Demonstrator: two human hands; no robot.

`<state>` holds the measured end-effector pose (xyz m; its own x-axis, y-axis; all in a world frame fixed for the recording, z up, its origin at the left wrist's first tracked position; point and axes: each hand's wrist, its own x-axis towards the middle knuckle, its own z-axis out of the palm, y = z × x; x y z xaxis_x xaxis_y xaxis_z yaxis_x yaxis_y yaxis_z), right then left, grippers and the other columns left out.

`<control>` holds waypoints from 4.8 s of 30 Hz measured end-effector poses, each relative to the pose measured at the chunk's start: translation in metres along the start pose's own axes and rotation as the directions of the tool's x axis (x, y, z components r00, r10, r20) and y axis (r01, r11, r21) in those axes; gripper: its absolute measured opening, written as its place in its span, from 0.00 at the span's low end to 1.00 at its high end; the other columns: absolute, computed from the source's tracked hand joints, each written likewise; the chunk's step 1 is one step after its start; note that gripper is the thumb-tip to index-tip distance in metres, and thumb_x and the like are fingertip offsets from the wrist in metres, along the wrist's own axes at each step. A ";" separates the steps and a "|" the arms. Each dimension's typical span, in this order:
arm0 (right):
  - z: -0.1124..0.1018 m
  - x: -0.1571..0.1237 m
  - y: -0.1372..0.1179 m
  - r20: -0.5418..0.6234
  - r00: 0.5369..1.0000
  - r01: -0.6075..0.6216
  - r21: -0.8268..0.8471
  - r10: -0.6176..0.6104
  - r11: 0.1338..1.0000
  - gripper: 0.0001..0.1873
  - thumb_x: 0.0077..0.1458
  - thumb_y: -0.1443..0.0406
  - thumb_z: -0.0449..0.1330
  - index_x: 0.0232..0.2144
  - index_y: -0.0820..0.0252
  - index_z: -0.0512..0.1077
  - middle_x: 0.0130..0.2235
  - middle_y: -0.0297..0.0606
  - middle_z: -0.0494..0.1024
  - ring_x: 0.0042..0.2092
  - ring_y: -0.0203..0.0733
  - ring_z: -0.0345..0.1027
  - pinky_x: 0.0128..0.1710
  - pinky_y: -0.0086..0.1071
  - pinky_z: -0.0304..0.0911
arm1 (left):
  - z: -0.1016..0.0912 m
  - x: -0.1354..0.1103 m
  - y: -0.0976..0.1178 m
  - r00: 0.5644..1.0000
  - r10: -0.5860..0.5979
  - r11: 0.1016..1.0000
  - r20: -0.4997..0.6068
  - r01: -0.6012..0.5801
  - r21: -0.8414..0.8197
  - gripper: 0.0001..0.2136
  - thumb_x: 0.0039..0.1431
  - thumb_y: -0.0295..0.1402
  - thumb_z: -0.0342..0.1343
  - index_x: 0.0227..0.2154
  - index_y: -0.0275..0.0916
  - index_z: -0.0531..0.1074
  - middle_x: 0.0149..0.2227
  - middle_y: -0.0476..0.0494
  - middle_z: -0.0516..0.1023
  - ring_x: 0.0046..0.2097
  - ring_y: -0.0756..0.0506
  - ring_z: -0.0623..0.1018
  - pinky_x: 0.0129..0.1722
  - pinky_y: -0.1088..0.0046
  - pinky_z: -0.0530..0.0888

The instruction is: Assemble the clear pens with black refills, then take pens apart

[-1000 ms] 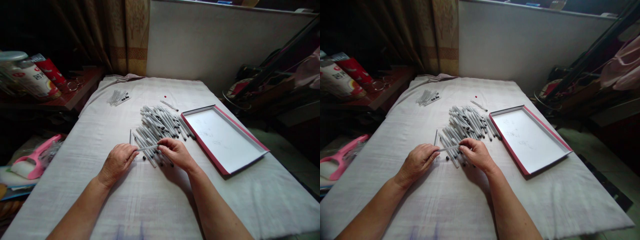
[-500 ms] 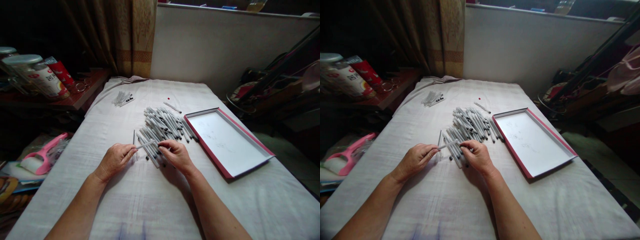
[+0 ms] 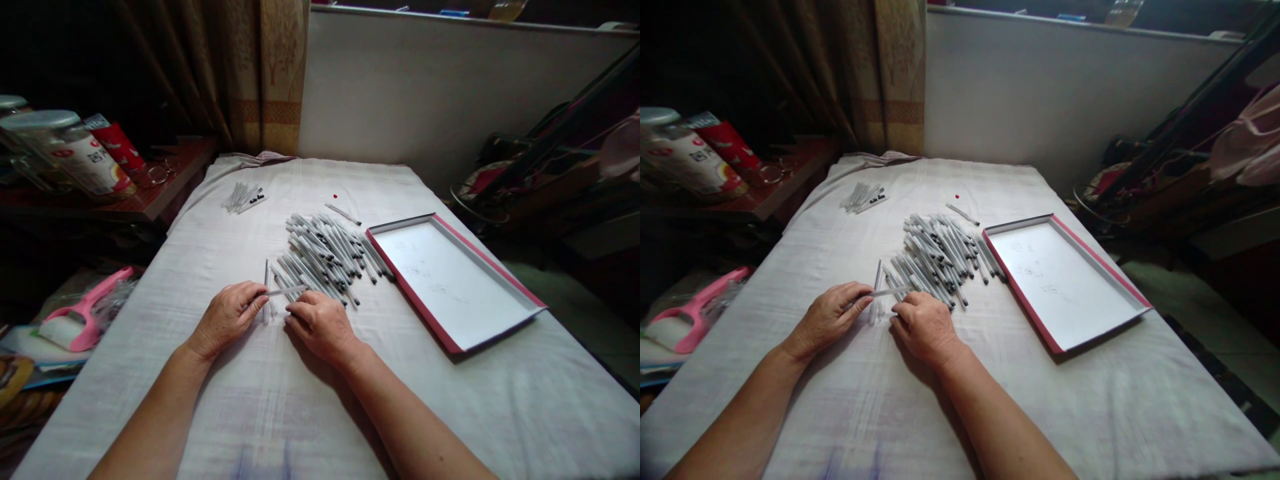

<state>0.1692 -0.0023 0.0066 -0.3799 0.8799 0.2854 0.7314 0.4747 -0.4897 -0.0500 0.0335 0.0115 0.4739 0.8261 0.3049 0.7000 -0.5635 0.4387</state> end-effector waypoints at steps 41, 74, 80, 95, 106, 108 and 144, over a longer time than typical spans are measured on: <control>0.012 -0.003 -0.004 -0.233 0.967 0.117 0.026 -0.107 0.993 0.08 0.56 0.69 0.53 0.31 0.59 0.72 0.27 0.37 0.79 0.29 0.37 0.71 0.32 0.29 0.62 | -0.017 -0.003 -0.027 0.810 -0.532 0.838 -0.247 0.546 -0.012 0.16 0.56 0.48 0.51 0.37 0.45 0.76 0.26 0.52 0.79 0.24 0.48 0.73 0.25 0.75 0.67; 0.023 0.027 -0.051 0.191 0.981 0.024 -0.253 0.026 0.967 0.16 0.61 0.53 0.53 0.37 0.57 0.73 0.36 0.41 0.77 0.38 0.44 0.72 0.34 0.32 0.61 | 0.014 0.002 -0.010 0.873 -0.469 0.863 -0.132 0.420 -0.281 0.15 0.61 0.40 0.48 0.45 0.42 0.72 0.40 0.44 0.83 0.43 0.43 0.81 0.43 0.67 0.75; 0.022 0.028 -0.051 0.213 0.977 0.037 -0.272 0.023 0.961 0.11 0.60 0.59 0.55 0.42 0.56 0.72 0.38 0.42 0.76 0.38 0.44 0.71 0.34 0.32 0.61 | 0.021 0.007 -0.010 0.889 -0.440 0.865 -0.128 0.381 -0.326 0.15 0.61 0.40 0.47 0.45 0.42 0.71 0.41 0.45 0.82 0.43 0.45 0.81 0.44 0.69 0.75; -0.011 -0.002 0.005 -0.374 0.901 -0.192 0.110 0.220 0.975 0.10 0.58 0.61 0.56 0.40 0.59 0.72 0.36 0.40 0.77 0.34 0.41 0.70 0.36 0.33 0.65 | 0.011 0.001 0.002 0.958 -0.220 0.959 -0.184 0.179 -0.218 0.10 0.60 0.39 0.53 0.39 0.42 0.75 0.40 0.45 0.81 0.44 0.44 0.78 0.48 0.67 0.74; -0.010 -0.004 0.015 -0.234 0.971 -0.044 0.051 0.054 0.998 0.10 0.62 0.63 0.55 0.36 0.57 0.77 0.33 0.38 0.81 0.35 0.40 0.74 0.37 0.30 0.64 | 0.012 0.006 0.023 0.833 -0.551 0.463 0.048 0.353 -0.813 0.21 0.45 0.45 0.67 0.39 0.38 0.73 0.28 0.49 0.78 0.31 0.48 0.77 0.33 0.73 0.75; -0.006 -0.005 0.009 -0.230 0.973 -0.015 0.052 0.027 0.999 0.10 0.62 0.63 0.55 0.35 0.57 0.77 0.32 0.38 0.81 0.33 0.40 0.74 0.36 0.29 0.63 | 0.014 0.007 0.028 0.817 -0.569 0.353 0.094 0.345 -0.870 0.21 0.43 0.47 0.68 0.35 0.37 0.76 0.27 0.48 0.78 0.29 0.49 0.76 0.33 0.73 0.74; -0.005 0.015 -0.020 -0.075 0.824 -0.180 0.906 0.562 0.384 0.20 0.50 0.49 0.62 0.26 0.61 0.72 0.16 0.23 0.58 0.19 0.29 0.48 0.18 0.27 0.44 | -0.012 0.020 0.061 0.917 -0.080 0.883 0.390 0.247 -0.399 0.17 0.65 0.44 0.39 0.25 0.41 0.61 0.23 0.53 0.63 0.27 0.50 0.66 0.27 0.76 0.64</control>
<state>0.1520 0.0011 0.0246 0.1407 0.9898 0.0218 -0.1637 0.0450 -0.9855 -0.0044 0.0153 0.0544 0.5873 0.8049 -0.0852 0.5219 -0.2961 0.8000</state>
